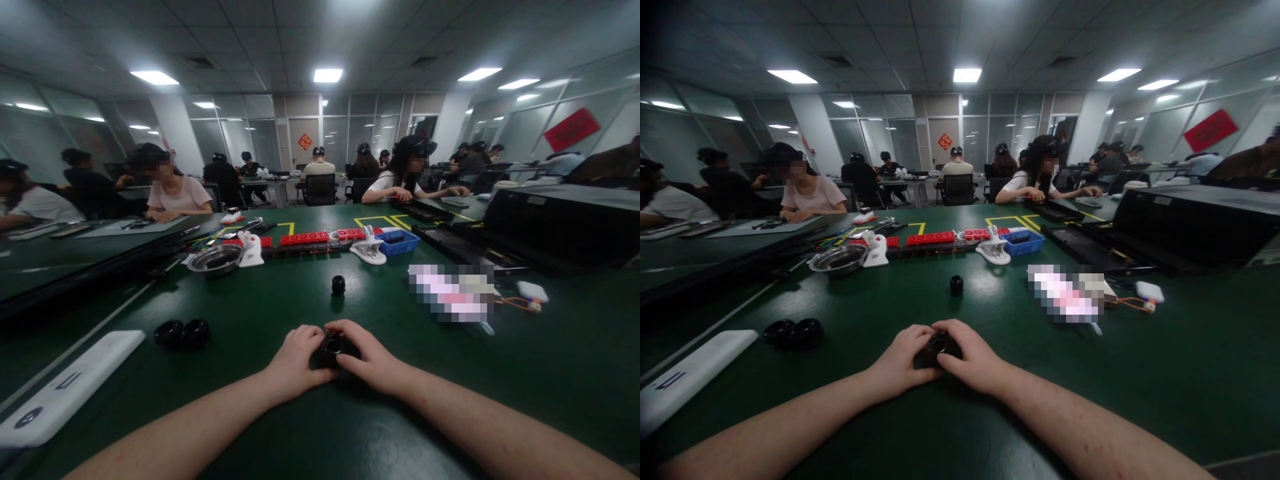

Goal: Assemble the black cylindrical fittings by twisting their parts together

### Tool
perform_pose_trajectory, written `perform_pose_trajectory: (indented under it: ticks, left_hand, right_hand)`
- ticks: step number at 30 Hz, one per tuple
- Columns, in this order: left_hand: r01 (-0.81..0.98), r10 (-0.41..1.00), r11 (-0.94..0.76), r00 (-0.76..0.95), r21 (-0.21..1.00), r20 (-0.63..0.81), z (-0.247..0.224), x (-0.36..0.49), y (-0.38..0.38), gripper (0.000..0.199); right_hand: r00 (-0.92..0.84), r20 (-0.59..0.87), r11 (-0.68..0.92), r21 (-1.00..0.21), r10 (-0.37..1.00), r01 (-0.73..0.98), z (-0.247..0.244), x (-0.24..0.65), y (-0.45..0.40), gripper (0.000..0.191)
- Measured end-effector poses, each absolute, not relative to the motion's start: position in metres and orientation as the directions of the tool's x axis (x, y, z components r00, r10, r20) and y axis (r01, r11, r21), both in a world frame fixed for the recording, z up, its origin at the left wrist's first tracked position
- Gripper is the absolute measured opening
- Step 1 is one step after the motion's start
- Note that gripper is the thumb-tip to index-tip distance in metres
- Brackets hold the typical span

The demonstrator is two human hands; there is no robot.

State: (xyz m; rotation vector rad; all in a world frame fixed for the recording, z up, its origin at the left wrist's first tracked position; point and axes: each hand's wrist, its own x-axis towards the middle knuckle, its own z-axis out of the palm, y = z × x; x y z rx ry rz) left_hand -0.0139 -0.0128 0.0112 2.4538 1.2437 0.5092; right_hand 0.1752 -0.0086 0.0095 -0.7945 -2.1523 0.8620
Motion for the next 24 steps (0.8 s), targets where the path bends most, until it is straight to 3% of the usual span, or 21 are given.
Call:
perform_pose_trajectory:
  ticks: [3, 6, 11, 16, 20, 24]
  left_hand:
    - [0.691, 0.816, -0.56, 0.556, 0.458, 0.159, 0.0113, -0.013, -0.0126, 0.034]
    - [0.688, 0.815, -0.561, 0.557, 0.461, 0.16, 0.0108, -0.013, -0.0124, 0.034]
    - [0.692, 0.818, -0.557, 0.554, 0.459, 0.158, 0.0089, -0.0142, -0.0117, 0.039]
    - [0.686, 0.814, -0.563, 0.558, 0.46, 0.164, 0.0091, -0.0135, -0.012, 0.036]
    - [0.687, 0.815, -0.559, 0.558, 0.463, 0.156, 0.0106, -0.0132, -0.0128, 0.034]
    - [0.695, 0.819, -0.556, 0.552, 0.455, 0.158, 0.0088, -0.0137, -0.0119, 0.039]
  right_hand:
    - [-0.532, 0.311, 0.538, -0.768, 0.787, 0.347, 0.0081, 0.1739, -0.0089, 0.043]
    - [-0.508, 0.293, 0.523, -0.754, 0.81, 0.398, 0.0104, 0.1726, -0.0089, 0.034]
    - [-0.609, 0.371, 0.62, -0.739, 0.701, 0.264, 0.0114, 0.1747, -0.0077, 0.033]
    - [-0.547, 0.303, 0.531, -0.784, 0.78, 0.323, 0.0084, 0.1742, -0.0093, 0.046]
    - [-0.51, 0.285, 0.515, -0.76, 0.812, 0.396, 0.0108, 0.1726, -0.0096, 0.032]
    - [-0.59, 0.338, 0.591, -0.745, 0.733, 0.308, 0.0123, 0.1739, -0.009, 0.032]
